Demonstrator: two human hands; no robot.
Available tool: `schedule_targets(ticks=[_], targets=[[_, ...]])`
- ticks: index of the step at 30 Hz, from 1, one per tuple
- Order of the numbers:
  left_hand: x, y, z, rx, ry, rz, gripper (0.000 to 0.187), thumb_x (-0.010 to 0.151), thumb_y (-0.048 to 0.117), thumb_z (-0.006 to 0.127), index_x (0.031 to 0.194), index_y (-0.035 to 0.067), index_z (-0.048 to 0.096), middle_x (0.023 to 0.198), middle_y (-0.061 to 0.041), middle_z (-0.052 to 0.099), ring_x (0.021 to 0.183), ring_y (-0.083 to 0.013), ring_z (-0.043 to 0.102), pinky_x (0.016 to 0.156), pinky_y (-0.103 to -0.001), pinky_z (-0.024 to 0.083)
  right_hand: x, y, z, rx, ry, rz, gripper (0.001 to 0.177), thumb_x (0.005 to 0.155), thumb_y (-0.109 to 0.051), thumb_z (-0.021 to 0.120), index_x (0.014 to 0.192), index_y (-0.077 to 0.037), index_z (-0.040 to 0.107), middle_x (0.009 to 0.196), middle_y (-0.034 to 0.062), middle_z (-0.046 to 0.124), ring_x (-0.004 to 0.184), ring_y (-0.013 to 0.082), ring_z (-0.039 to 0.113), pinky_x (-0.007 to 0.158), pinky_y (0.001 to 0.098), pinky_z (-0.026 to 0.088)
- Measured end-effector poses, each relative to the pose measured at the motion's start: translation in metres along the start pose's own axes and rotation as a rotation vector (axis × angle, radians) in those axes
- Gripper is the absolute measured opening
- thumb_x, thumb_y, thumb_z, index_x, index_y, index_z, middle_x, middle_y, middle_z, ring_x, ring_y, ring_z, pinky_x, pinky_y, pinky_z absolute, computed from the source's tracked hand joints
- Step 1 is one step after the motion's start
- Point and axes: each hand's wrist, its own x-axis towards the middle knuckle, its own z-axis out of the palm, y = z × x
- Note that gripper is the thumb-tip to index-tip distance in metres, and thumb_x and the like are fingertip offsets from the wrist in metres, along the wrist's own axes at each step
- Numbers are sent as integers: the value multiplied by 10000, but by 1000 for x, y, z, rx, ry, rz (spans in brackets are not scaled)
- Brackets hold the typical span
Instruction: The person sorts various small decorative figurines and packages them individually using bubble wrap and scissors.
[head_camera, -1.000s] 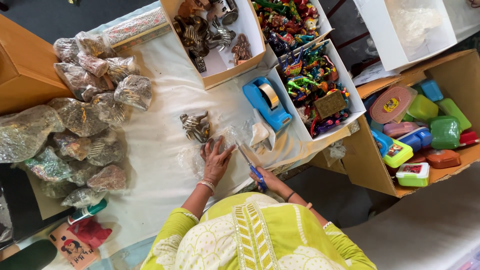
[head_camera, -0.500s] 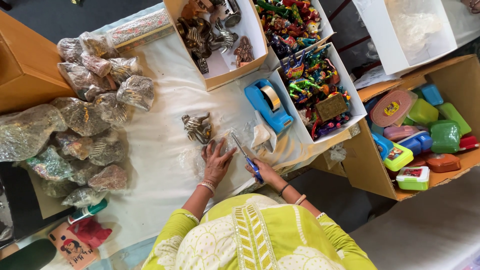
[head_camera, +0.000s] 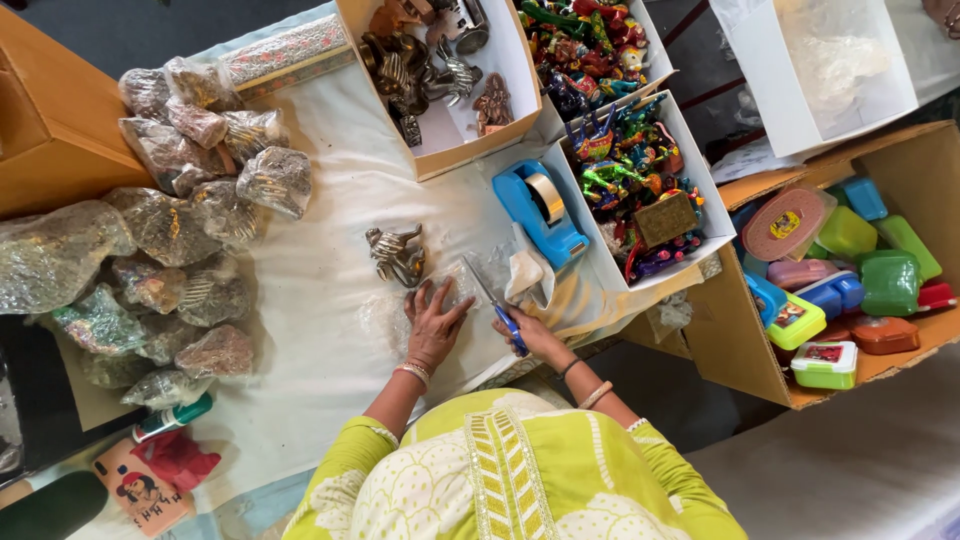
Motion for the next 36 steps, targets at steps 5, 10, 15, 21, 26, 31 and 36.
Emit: schedule_targets(ticks=[5,10,15,21,26,31,36], targets=[[1,0,2,8,2,7,358,897,287,711,1243,379,721,1536,-70,489,1415,-387,364,1149,-582,203,-3,12,-7,-54,-115,-27,552,935,-604,628,1141,-95,570,761,-4,549,615,75,524,547,259,473],[1,0,1,17,0,28,348,903,289,702,1239,380,719,1534,-63,494,1411,-388,365,1149,-592,205,8,-5,0,-102,-72,-15,504,922,-565,659,1083,-94,578,711,-9,538,577,98,527,528,276,463],[3,2,-2,31,-3,39,356,898,286,698,1241,373,723,1530,-62,497,1409,-386,366,1148,-603,207,27,-7,3,21,6,-38,452,907,-456,724,991,-31,596,687,34,564,537,125,518,480,311,434],[7,11,-24,-57,-77,11,480,862,289,687,1338,263,629,1487,-114,490,1377,-428,342,1127,-618,154,44,4,-13,-405,531,-383,492,894,-410,802,1146,-77,543,902,197,707,829,413,693,719,478,535],[-5,1,-20,-494,144,-142,405,921,-29,574,1311,75,586,1457,-110,564,1434,-384,429,1202,-478,341,55,2,-30,-542,547,-442,577,836,-212,774,1293,-84,445,1063,266,681,1014,494,648,877,547,505],[-13,3,-36,-297,154,-177,415,815,-125,574,1185,56,620,1257,-140,592,1317,-382,486,1160,-473,401,32,-38,-23,-818,509,-482,424,827,-215,786,1142,-47,556,1013,240,658,945,461,646,796,524,522],[-11,13,-54,-254,92,-125,462,730,-108,605,1173,22,603,1233,-189,578,1279,-419,477,1109,-488,402,4,-96,4,-881,515,-641,147,915,-162,718,1031,-82,673,937,137,677,899,364,684,760,466,544]])
